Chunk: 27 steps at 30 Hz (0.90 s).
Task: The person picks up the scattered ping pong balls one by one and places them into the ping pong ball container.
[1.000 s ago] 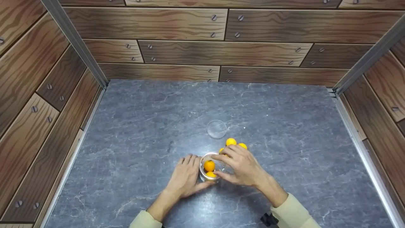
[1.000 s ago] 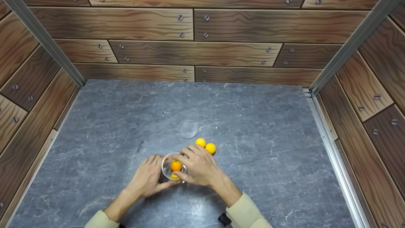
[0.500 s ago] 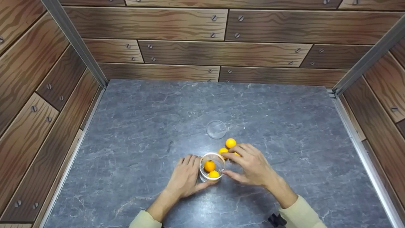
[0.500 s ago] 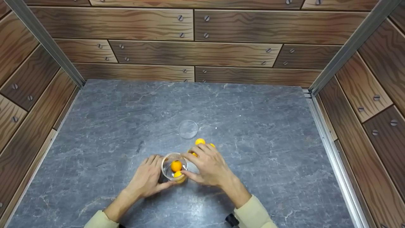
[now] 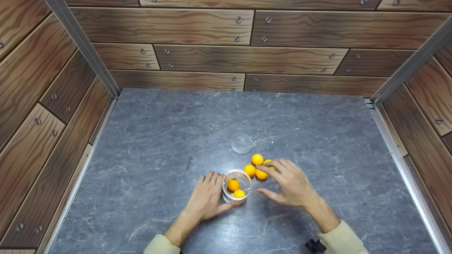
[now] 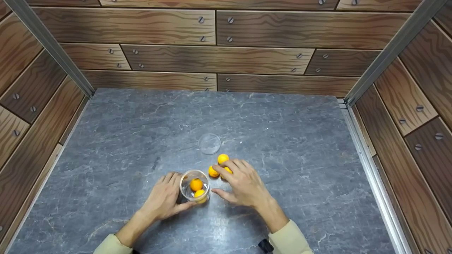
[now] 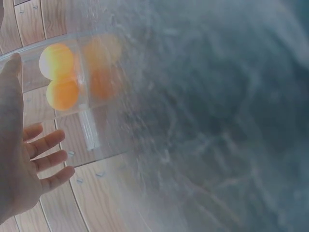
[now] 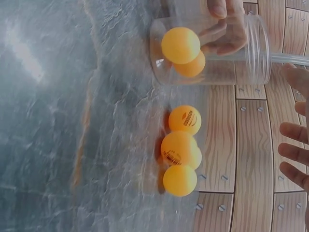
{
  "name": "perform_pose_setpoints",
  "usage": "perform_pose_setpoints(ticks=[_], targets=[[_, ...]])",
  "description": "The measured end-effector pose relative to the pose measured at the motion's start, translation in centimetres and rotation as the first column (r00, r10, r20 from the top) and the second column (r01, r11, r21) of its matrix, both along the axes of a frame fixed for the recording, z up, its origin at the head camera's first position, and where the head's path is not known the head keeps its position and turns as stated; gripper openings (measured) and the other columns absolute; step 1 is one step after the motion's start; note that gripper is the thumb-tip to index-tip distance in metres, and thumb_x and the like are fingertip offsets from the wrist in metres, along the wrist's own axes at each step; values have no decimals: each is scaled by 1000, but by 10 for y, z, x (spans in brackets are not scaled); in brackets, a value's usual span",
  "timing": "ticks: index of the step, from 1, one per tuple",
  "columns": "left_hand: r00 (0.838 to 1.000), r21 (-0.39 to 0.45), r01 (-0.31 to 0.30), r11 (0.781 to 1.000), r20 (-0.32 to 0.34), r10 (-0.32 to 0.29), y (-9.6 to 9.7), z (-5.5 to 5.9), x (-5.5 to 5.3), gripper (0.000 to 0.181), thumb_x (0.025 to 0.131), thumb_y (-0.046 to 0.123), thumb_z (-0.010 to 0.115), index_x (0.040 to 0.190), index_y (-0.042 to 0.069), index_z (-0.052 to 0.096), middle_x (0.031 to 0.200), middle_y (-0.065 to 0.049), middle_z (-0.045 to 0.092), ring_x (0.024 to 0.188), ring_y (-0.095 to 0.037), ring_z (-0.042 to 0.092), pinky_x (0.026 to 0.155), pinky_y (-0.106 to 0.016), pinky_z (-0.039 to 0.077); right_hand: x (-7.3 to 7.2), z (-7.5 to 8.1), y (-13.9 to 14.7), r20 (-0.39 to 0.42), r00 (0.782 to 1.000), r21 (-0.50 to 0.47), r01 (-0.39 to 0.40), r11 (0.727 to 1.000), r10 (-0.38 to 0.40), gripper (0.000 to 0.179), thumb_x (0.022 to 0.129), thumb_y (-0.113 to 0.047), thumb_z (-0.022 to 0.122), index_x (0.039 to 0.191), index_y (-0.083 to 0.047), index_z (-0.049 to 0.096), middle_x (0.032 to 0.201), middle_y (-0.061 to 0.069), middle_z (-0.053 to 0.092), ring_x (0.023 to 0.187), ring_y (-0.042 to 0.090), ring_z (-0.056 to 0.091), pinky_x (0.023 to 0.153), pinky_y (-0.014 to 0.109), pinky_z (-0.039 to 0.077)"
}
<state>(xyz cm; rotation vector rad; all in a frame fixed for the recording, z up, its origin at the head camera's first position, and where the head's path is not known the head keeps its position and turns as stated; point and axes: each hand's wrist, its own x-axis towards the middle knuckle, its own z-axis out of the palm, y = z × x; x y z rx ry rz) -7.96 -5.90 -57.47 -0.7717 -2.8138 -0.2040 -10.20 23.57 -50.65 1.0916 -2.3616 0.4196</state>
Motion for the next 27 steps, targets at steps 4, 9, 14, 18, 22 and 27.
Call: perform_pose_setpoints(ticks=[4, 9, 14, 18, 22, 27], targets=[[1000, -3, -2, 1000, 6, 2, 0, 0, 0, 91, 86, 89, 52, 133, 11, 56, 117, -5, 64, 112, -23, 59, 93, -40, 52, -1, -5, 5, -7, 1000, 25, 20, 999, -20, 64, 86, -56, 79, 134, -15, 70, 117, 4, 72, 100, 20, 67, 89, 39, 59], [1000, -5, -1, 1000, 1, 1, 1, 1, 0, 91, 86, 89, 51, 133, 11, 56, 117, -5, 63, 111, -23, 59, 91, -39, 51, -4, -13, 13, -32, 999, 22, 30, 999, -29, 68, 83, -55, 83, 136, -15, 69, 118, 6, 72, 102, 22, 68, 87, 41, 59], [1000, 7, 4, 1000, -4, -3, 0, 1, 0, 89, 86, 88, 53, 130, 12, 57, 115, -5, 64, 111, -22, 60, 90, -39, 52, -7, -20, 21, -45, 998, 38, 52, 998, -50, 70, 80, -52, 85, 137, -16, 69, 117, 7, 73, 101, 23, 68, 86, 41, 59], [1000, 4, 1, 1000, -6, -1, 0, 1, 0, 89, 85, 88, 54, 130, 12, 57, 115, -5, 63, 110, -22, 60, 90, -39, 52, -9, -24, 27, -30, 997, 46, 68, 997, -67, 72, 76, -50, 89, 135, -14, 69, 118, 8, 72, 102, 23, 68, 87, 42, 60], [1000, -10, -2, 1000, -6, 2, 0, 1, 0, 91, 86, 89, 52, 132, 11, 57, 117, -5, 64, 111, -23, 59, 91, -39, 52, -11, -30, 32, 1, 995, 67, 103, 992, -104, 71, 76, -50, 89, 134, -14, 69, 118, 8, 72, 102, 24, 69, 88, 44, 60], [1000, -6, 1, 1000, 1, -1, 0, 2, 0, 91, 86, 88, 52, 132, 10, 57, 119, -6, 64, 113, -23, 60, 93, -40, 52, -13, -39, 39, 48, 987, 80, 146, 986, -151, 74, 77, -49, 88, 138, -15, 67, 118, 7, 71, 103, 25, 69, 91, 45, 60]])
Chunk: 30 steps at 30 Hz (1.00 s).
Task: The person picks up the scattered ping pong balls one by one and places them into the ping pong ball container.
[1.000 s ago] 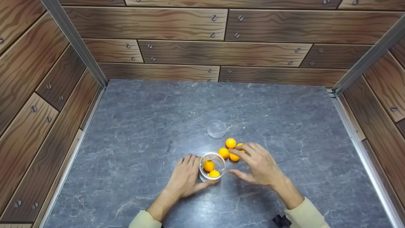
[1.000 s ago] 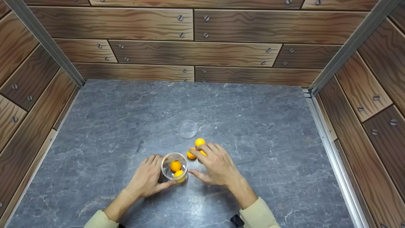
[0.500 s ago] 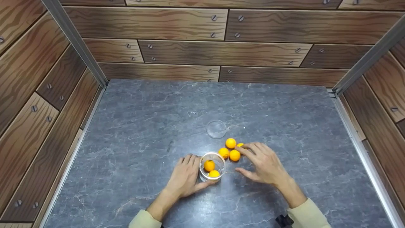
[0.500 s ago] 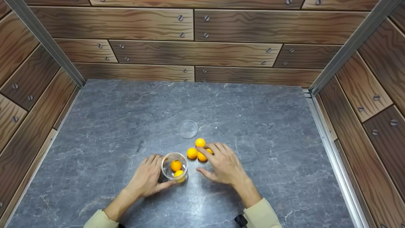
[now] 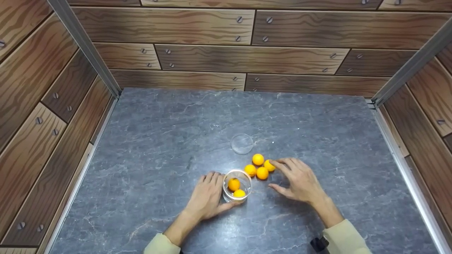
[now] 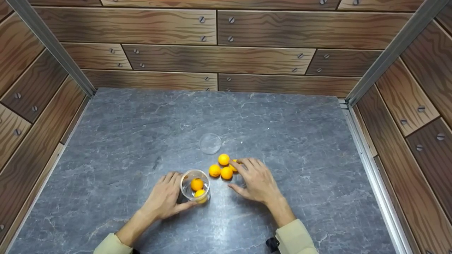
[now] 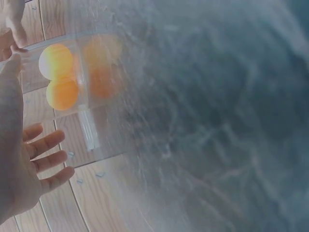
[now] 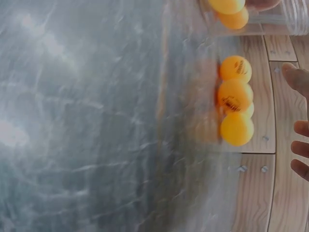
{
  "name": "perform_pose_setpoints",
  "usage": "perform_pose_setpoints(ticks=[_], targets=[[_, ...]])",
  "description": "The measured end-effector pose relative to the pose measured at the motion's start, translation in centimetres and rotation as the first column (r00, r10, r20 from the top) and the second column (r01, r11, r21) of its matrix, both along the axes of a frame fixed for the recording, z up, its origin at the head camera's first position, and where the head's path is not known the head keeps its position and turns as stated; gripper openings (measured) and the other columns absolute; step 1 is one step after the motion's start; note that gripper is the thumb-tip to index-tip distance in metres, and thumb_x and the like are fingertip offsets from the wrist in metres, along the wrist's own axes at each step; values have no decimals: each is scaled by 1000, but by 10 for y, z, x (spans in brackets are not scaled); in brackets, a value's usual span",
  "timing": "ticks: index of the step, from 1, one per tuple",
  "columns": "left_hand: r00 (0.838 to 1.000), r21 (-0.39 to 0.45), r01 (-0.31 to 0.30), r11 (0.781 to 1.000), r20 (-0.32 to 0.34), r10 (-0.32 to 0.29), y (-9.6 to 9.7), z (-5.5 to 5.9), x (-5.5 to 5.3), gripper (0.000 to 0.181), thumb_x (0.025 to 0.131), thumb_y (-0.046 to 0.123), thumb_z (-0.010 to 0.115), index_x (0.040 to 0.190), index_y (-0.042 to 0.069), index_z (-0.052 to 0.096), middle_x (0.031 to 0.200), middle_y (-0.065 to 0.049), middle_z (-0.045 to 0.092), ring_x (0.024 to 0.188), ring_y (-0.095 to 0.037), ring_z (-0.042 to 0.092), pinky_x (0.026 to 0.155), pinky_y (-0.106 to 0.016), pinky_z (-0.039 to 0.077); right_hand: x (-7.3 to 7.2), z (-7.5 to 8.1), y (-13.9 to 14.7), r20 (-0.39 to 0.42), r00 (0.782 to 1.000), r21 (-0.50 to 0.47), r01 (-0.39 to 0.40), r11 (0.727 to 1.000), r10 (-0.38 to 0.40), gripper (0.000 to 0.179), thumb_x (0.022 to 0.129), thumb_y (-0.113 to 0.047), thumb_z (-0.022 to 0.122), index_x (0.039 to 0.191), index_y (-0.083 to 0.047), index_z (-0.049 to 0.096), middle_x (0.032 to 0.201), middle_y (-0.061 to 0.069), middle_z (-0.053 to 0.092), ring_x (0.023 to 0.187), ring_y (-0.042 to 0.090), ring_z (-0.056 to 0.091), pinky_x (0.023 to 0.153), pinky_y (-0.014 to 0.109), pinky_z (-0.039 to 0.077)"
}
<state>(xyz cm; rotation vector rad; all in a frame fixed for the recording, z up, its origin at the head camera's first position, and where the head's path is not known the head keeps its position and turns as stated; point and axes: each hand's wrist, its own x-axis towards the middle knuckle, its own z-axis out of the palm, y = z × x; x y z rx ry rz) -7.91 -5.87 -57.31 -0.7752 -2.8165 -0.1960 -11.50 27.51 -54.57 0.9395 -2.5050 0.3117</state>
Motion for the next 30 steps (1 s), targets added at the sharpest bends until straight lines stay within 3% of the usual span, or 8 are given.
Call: perform_pose_setpoints(ticks=[12, 30], targets=[[1000, 10, 0, 1000, 3, 0, 0, 0, 0, 90, 86, 88, 53, 133, 11, 56, 118, -5, 63, 112, -23, 60, 93, -40, 52, -9, -16, 8, 85, 995, 0, 52, 999, -51, 72, 79, -46, 89, 140, -16, 65, 126, 9, 70, 109, 28, 69, 95, 48, 60], [1000, 10, -1, 1000, 10, 1, 0, 0, 0, 89, 86, 88, 53, 132, 12, 56, 119, -6, 64, 114, -23, 60, 94, -40, 53, -33, -31, 11, 166, 985, 9, 43, 999, -44, 68, 83, -44, 86, 139, -13, 65, 129, 12, 69, 116, 33, 66, 103, 55, 55]])
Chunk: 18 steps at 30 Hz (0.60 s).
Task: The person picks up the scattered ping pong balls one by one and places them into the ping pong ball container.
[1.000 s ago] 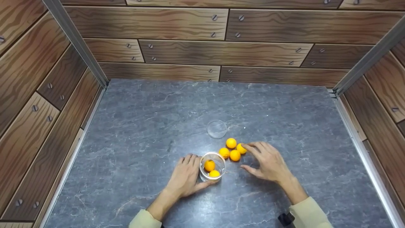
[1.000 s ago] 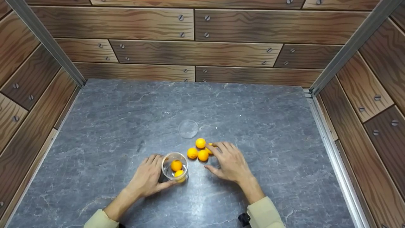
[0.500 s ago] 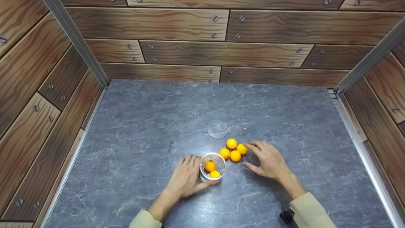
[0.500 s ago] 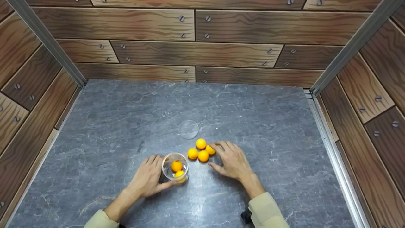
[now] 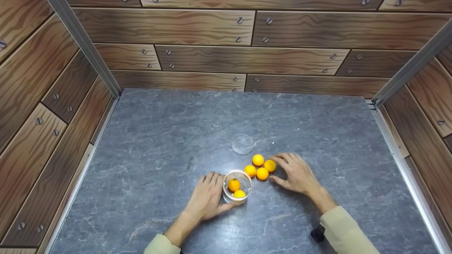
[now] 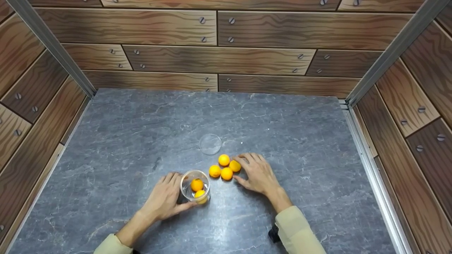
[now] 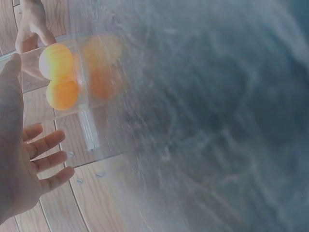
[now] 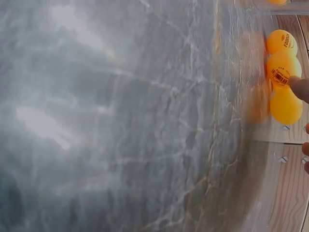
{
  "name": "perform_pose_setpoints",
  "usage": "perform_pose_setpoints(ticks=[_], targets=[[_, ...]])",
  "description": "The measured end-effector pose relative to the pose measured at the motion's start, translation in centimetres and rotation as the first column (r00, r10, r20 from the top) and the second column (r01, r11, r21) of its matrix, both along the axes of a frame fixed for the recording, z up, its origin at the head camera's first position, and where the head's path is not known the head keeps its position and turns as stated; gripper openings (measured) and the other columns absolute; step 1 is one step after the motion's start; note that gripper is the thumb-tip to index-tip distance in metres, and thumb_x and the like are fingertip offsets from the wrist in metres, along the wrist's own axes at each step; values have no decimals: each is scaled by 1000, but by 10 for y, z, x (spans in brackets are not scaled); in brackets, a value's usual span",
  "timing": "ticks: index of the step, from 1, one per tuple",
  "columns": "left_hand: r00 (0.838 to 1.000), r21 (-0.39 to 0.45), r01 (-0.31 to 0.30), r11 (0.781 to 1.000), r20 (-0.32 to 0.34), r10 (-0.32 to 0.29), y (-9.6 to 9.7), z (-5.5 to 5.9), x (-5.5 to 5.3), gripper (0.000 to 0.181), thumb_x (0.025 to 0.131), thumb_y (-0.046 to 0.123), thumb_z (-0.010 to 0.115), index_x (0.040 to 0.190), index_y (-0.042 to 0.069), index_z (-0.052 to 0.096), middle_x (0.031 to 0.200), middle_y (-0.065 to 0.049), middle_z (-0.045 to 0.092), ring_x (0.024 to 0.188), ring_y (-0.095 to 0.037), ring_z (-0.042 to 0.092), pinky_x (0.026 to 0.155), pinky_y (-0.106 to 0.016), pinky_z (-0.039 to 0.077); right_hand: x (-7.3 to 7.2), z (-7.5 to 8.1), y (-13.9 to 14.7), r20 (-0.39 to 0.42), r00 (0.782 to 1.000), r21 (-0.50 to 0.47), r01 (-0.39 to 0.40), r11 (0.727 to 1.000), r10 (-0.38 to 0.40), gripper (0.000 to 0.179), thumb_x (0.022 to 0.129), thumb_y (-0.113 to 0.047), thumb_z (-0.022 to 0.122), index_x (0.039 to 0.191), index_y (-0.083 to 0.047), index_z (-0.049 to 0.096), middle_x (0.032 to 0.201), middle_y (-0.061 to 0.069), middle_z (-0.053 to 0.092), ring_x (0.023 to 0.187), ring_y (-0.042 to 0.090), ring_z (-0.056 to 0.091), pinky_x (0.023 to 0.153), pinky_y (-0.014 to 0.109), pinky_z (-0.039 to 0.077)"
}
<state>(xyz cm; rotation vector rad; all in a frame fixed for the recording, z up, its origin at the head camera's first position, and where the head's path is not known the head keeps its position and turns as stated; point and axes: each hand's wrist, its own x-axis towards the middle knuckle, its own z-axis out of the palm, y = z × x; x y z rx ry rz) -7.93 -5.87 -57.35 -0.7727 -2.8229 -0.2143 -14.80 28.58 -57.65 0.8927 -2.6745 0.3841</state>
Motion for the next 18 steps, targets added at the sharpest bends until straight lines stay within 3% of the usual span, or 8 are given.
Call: perform_pose_setpoints(ticks=[8, 18], targets=[[1000, -10, 1, 1000, 3, -1, -1, 0, 0, 89, 86, 88, 52, 132, 12, 56, 120, -6, 64, 115, -23, 60, 94, -41, 53, -5, -3, -3, 51, 999, 27, 14, 1000, -15, 64, 86, -43, 84, 141, -17, 64, 129, 11, 69, 118, 33, 66, 106, 56, 52], [1000, 18, -2, 1000, -12, 2, 0, 0, 1, 88, 84, 88, 57, 130, 12, 57, 117, -5, 65, 111, -23, 61, 92, -40, 53, -9, -7, -5, 42, 999, 36, -8, 999, 7, 60, 87, -40, 84, 139, -16, 66, 127, 9, 71, 116, 31, 66, 105, 54, 52]])
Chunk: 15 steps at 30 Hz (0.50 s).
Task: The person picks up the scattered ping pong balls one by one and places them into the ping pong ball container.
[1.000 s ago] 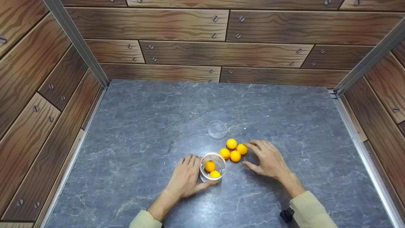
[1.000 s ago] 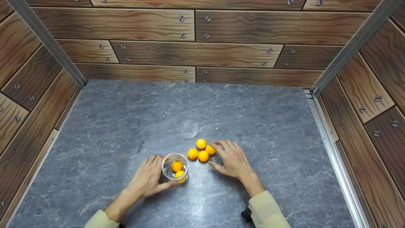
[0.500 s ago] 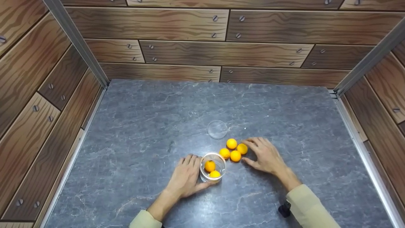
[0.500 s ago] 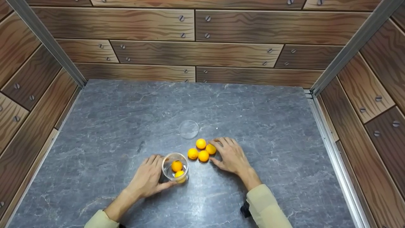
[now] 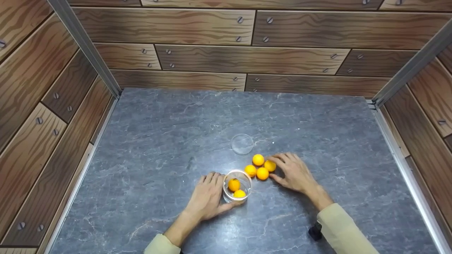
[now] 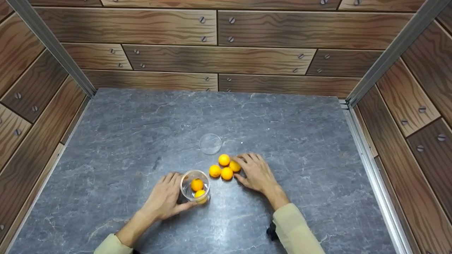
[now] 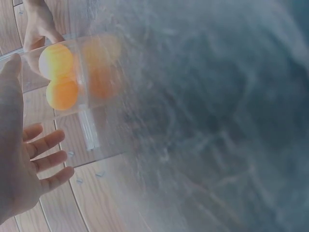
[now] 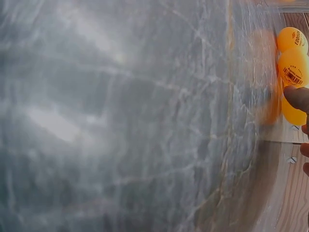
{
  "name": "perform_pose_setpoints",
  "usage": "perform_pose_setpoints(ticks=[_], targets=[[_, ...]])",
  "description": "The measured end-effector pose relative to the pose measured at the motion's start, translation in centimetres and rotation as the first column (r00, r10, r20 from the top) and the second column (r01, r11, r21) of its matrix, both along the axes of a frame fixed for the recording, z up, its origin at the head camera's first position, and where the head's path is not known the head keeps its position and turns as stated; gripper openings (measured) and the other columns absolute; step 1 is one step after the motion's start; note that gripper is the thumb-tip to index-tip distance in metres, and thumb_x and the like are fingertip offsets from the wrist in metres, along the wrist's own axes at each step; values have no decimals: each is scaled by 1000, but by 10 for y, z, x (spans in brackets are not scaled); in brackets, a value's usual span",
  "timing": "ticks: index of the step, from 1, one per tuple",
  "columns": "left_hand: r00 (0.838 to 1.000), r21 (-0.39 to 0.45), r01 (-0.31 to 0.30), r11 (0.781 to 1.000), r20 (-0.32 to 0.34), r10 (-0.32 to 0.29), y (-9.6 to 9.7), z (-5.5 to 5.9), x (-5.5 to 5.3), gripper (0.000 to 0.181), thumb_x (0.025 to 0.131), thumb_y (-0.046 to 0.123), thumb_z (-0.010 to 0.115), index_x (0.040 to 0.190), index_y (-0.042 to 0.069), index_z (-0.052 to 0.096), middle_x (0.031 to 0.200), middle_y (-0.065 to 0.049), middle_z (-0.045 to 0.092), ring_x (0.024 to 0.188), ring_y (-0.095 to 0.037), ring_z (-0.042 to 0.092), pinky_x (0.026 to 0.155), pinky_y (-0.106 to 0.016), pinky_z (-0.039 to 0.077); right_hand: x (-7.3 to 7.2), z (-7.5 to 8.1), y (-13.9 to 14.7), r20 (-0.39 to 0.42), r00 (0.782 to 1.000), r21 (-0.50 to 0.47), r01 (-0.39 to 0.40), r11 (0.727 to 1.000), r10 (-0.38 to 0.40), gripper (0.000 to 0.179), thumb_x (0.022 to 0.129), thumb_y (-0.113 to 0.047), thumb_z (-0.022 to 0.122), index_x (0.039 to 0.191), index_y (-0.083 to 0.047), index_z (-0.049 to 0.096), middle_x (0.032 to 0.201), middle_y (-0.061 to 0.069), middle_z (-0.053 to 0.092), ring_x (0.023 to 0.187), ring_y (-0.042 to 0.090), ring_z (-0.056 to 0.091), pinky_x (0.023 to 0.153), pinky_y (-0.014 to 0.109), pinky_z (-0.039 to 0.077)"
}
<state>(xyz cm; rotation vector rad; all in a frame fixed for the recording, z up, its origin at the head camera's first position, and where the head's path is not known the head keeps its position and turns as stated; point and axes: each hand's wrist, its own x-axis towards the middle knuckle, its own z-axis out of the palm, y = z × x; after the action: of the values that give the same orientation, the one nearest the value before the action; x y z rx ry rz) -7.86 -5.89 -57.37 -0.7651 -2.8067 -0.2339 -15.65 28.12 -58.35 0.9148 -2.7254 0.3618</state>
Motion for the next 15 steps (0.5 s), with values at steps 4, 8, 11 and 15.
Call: perform_pose_setpoints(ticks=[4, 8, 11, 15], targets=[[1000, -6, 2, 1000, 1, -2, -1, 0, 0, 88, 85, 87, 56, 131, 12, 56, 117, -4, 64, 112, -23, 61, 92, -39, 53, 0, -2, 0, 8, 1000, -9, -1, 1000, 1, 58, 88, -39, 84, 138, -16, 66, 127, 9, 71, 115, 30, 66, 104, 53, 54], [1000, -10, 5, 1000, 2, -5, -1, 0, 0, 87, 86, 87, 55, 130, 12, 56, 116, -4, 64, 111, -22, 60, 92, -39, 52, 0, -2, 0, 13, 1000, -15, 3, 1000, -2, 56, 88, -38, 84, 138, -17, 67, 126, 8, 71, 115, 30, 66, 103, 53, 55], [1000, -7, 4, 1000, 7, -4, -1, 0, 0, 87, 85, 87, 55, 130, 12, 56, 116, -4, 63, 111, -22, 60, 93, -40, 52, -1, -2, 0, 19, 1000, -16, 6, 1000, -5, 55, 88, -37, 83, 137, -17, 67, 126, 8, 71, 115, 29, 67, 102, 53, 55], [1000, -1, 3, 1000, 9, -3, -1, -1, 0, 88, 85, 87, 56, 130, 12, 56, 117, -5, 64, 112, -23, 61, 94, -40, 52, -1, -4, 1, 15, 1000, -18, 6, 1000, -6, 54, 89, -36, 83, 137, -18, 68, 126, 8, 71, 114, 29, 67, 100, 52, 56]])
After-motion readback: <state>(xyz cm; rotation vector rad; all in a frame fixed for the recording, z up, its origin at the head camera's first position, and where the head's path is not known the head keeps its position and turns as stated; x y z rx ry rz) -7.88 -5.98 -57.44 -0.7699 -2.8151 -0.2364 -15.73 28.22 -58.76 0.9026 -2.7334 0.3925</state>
